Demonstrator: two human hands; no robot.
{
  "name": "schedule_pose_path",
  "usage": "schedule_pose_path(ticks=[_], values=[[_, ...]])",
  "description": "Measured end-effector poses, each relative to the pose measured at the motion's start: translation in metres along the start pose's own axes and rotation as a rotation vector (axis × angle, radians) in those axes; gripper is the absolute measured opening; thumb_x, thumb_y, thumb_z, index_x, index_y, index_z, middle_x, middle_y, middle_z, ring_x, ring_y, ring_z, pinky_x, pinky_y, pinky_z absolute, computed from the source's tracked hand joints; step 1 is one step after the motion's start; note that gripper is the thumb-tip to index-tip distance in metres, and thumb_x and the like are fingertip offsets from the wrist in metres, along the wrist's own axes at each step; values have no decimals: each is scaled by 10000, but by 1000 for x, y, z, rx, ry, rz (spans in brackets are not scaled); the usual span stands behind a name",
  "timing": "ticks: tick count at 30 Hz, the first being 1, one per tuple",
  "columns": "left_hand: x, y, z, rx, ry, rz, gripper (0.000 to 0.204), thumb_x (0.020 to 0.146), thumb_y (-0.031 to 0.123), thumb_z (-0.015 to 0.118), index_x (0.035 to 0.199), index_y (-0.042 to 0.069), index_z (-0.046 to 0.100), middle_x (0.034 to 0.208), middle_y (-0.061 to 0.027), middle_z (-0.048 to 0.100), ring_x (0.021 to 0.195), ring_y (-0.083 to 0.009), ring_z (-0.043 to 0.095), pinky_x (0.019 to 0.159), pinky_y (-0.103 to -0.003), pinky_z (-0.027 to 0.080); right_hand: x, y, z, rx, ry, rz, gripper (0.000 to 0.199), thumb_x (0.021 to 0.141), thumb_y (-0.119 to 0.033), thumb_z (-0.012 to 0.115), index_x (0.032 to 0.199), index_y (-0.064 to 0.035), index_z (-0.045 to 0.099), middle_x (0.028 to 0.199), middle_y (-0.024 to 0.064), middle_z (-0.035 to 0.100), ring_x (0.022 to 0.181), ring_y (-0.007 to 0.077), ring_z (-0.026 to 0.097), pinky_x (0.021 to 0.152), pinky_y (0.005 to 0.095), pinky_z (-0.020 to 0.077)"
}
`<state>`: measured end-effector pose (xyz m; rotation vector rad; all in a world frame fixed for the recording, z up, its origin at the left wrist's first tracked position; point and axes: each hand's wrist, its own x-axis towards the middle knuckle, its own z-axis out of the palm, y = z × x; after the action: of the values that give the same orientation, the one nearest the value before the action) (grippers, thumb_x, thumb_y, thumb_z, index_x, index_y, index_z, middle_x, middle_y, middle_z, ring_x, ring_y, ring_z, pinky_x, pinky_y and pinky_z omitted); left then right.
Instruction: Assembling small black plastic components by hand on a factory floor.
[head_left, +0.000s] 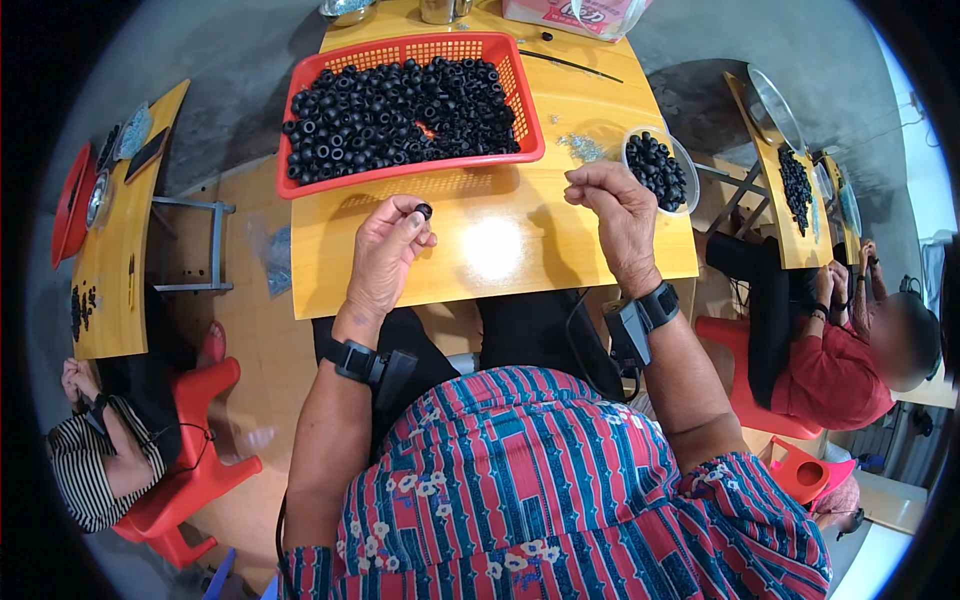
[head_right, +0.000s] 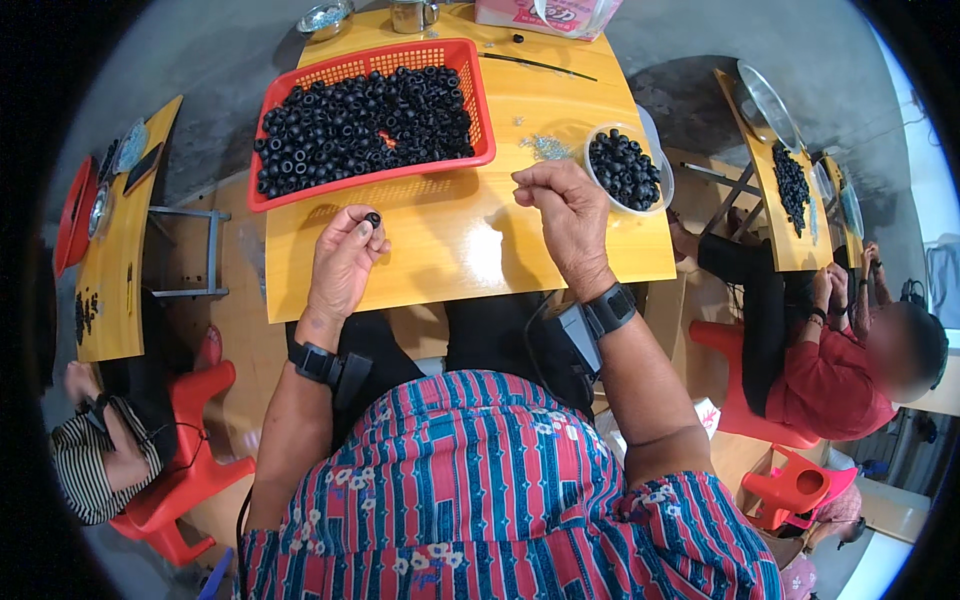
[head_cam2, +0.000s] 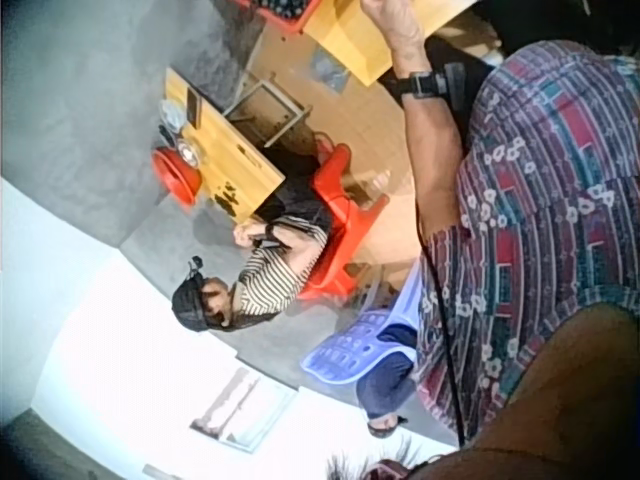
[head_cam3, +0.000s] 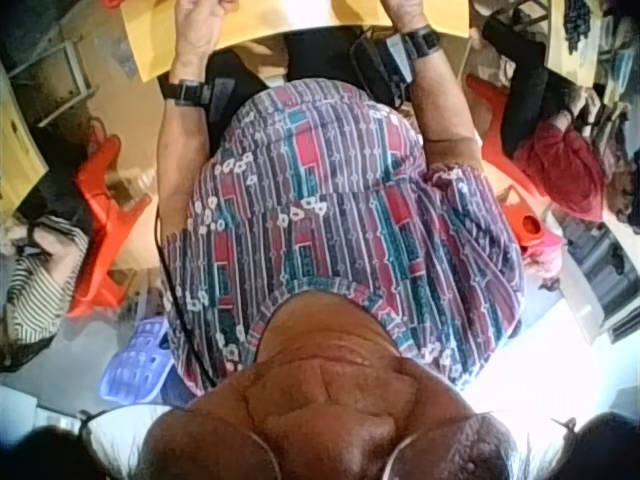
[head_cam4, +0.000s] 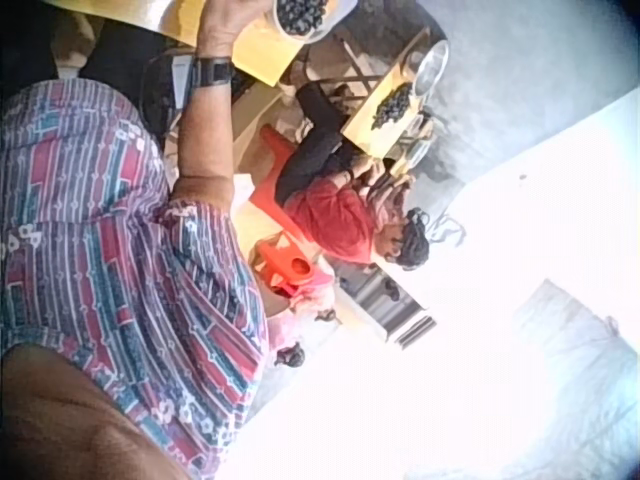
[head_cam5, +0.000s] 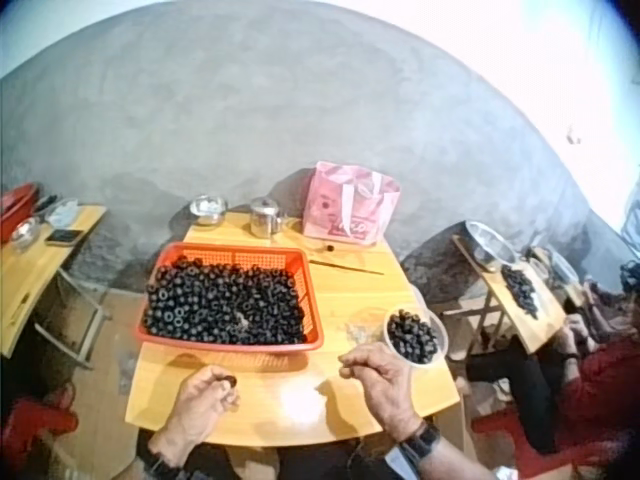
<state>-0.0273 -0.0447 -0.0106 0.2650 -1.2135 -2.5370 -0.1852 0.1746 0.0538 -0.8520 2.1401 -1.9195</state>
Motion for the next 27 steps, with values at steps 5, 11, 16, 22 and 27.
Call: schedule_pose_path(ticks=[5, 11, 16, 22, 27], values=[[0, 0, 0, 0, -10, -3, 124, 902, 70, 564, 1020, 33, 579, 889, -2, 553, 740, -76, 508, 747, -262, 483, -4, -8, 2, 28, 8, 89, 246, 838, 57, 468, 995, 22, 654, 910, 63, 589, 723, 124, 614, 690, 224, 500], [-1, -1, -1, 9, -1, 8, 123, 903, 73, 566, 1018, 34, 581, 877, 1, 547, 732, -74, 510, 748, -265, 482, -8, 2, -5, -65, 179, 44, 244, 842, 11, 541, 1060, -8, 649, 900, 25, 593, 648, 75, 519, 617, 204, 442], [1, 1, 0, -2, -27, 18, 122, 902, 75, 566, 1016, 35, 582, 851, 1, 545, 730, -76, 510, 743, -263, 481, -13, 20, -13, -239, 148, 106, 154, 831, -4, 603, 962, -17, 684, 823, 3, 588, 647, 61, 494, 583, 205, 417], [0, 1, -2, -6, -10, 7, 124, 897, 67, 567, 1016, 34, 581, 843, 5, 548, 729, -83, 513, 746, -263, 482, -10, 28, 0, -379, 44, 128, 148, 793, -2, 619, 923, -9, 688, 823, 71, 623, 637, 113, 530, 591, 231, 449], [0, -1, 6, 29, 78, 58, 126, 896, 55, 562, 1020, 40, 580, 968, -16, 551, 807, -86, 531, 774, -261, 481, 4, 20, 29, -475, -152, -119, 173, 761, -7, 617, 919, -38, 682, 837, 116, 621, 717, 242, 612, 656, 315, 499]])
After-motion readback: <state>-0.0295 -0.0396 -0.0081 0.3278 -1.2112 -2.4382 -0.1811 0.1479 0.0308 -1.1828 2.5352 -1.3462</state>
